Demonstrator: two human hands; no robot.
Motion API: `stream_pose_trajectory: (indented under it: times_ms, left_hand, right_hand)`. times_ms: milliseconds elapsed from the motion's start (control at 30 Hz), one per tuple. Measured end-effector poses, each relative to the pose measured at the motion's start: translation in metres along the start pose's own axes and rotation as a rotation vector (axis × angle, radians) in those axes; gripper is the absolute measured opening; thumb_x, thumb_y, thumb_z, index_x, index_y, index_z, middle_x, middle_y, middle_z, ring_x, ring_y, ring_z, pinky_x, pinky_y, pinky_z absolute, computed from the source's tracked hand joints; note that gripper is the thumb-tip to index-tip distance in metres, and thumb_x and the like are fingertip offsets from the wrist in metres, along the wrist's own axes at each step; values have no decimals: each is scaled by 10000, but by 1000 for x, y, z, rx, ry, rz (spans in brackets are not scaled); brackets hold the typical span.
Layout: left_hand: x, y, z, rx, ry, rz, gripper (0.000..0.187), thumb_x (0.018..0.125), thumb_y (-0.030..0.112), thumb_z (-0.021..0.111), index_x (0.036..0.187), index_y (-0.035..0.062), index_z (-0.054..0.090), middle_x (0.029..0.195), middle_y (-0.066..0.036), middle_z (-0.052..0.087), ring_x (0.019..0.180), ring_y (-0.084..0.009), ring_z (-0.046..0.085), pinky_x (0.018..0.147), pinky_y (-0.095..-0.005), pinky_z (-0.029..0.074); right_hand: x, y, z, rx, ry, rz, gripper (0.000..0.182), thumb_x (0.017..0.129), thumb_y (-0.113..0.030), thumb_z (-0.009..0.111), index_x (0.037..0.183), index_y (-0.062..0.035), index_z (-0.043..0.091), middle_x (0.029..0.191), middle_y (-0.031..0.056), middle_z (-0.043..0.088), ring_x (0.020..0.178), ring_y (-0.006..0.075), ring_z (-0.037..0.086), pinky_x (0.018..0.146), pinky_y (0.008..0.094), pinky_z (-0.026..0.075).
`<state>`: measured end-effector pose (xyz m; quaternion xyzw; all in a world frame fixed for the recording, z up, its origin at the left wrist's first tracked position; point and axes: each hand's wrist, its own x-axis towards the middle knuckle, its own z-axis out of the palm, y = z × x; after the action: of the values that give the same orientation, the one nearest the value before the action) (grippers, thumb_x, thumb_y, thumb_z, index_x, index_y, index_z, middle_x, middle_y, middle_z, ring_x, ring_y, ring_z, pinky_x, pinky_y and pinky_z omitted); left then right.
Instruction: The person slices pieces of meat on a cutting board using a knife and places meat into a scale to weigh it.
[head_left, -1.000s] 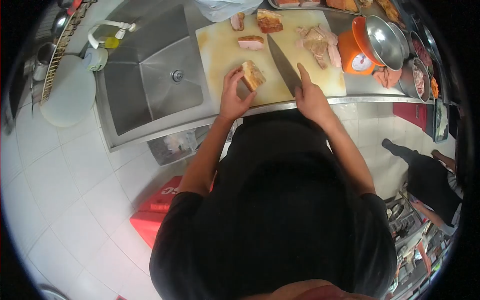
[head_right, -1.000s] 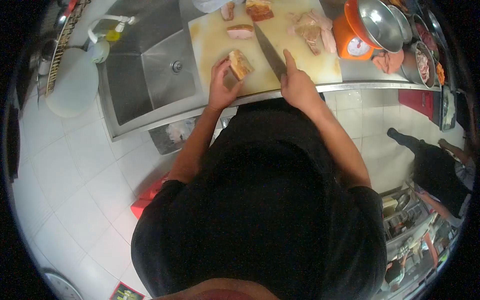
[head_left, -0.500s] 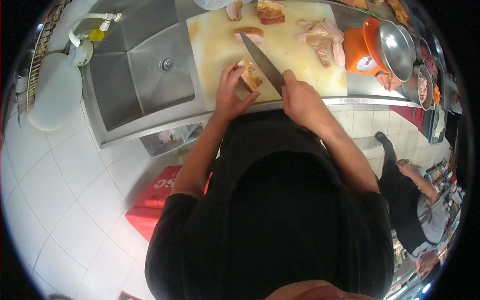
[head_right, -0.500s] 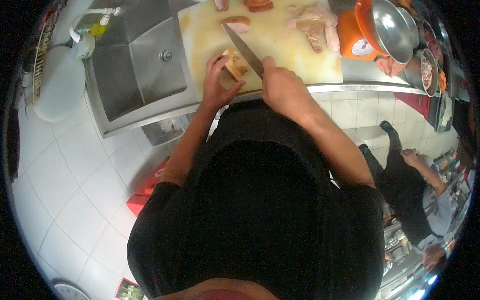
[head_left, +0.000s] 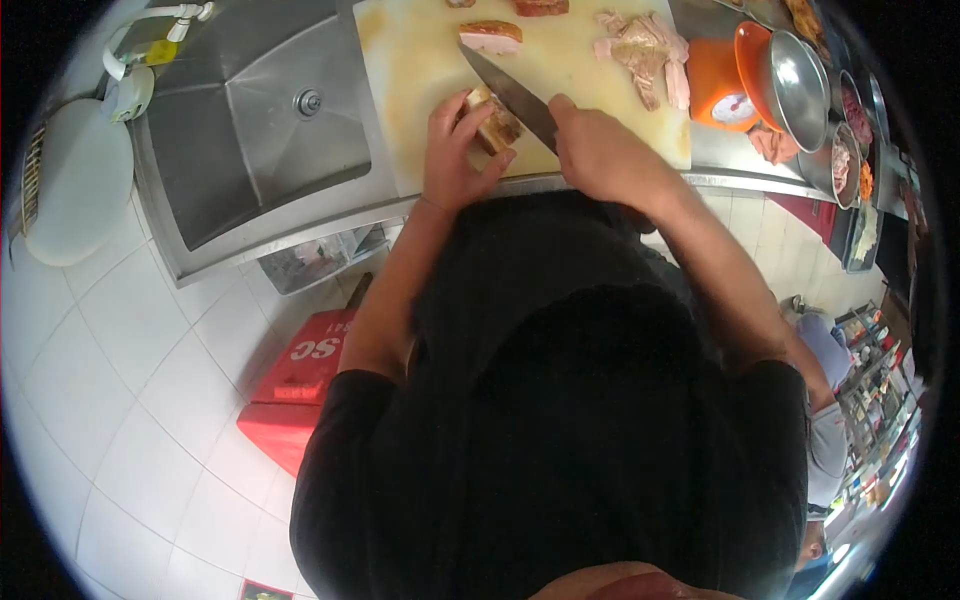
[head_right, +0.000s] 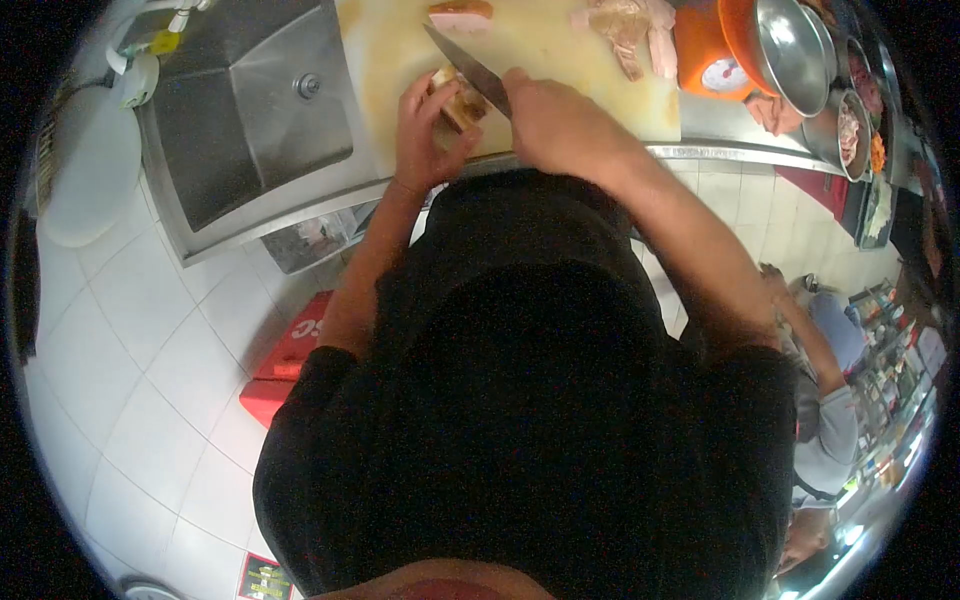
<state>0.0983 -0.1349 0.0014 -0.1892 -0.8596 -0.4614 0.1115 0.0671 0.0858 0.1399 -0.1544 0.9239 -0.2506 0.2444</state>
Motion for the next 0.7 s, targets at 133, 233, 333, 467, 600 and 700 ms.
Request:
stream_pose_trajectory:
  times_ms: [133, 233, 333, 467, 600, 700]
  left_hand:
    - [0, 2, 1, 30, -4, -4, 710, 691, 213, 895, 1331, 126, 599, 1430, -208, 490, 1255, -426, 501, 1061, -507, 434]
    - [0, 0, 2, 7, -11, -2, 701, 690, 209, 895, 1322, 125, 601, 1431, -215, 489, 1257, -430, 500, 1067, -508, 430]
    - [-1, 0, 4, 17, 7, -18, 704, 691, 208, 896, 1325, 125, 601, 1427, -221, 491, 1259, -430, 501, 1068, -509, 430]
    - [-2, -4, 7, 18, 9, 2, 706, 693, 215, 896, 1328, 123, 602, 1421, -223, 497, 1252, -429, 509, 1061, -504, 438]
    - [-1, -3, 3, 13, 15, 15, 705, 693, 225, 894, 1329, 126, 606, 1421, -210, 501, 1237, -421, 518, 1050, -499, 448]
    - [1, -3, 5, 15, 28, 21, 700, 693, 230, 891, 1327, 131, 612, 1422, -197, 504, 1228, -411, 521, 1046, -496, 451]
  right_hand:
    - [3, -2, -11, -18, -56, 3, 178, 955, -83, 533, 1065, 54, 508, 847, 312, 668, 874, 508, 651, 790, 569, 490]
    - [-1, -4, -15, -42, -82, 20, 194, 949, -77, 532, 1082, 64, 511, 875, 317, 669, 911, 502, 650, 804, 565, 489]
    - [1, -9, -16, -48, -108, 34, 204, 940, -60, 526, 1097, 69, 514, 898, 322, 668, 937, 497, 649, 815, 563, 488]
    - [4, -10, -18, -29, -97, 13, 207, 932, -49, 523, 1107, 62, 518, 882, 317, 668, 930, 498, 650, 812, 562, 492]
    - [-7, -13, -22, -63, -91, 51, 198, 942, -55, 527, 1111, 48, 514, 863, 313, 671, 913, 498, 656, 798, 566, 497]
    - [-6, -26, -29, -95, 1, 151, 183, 963, -71, 523, 1104, 44, 500, 874, 313, 676, 911, 498, 660, 793, 570, 502]
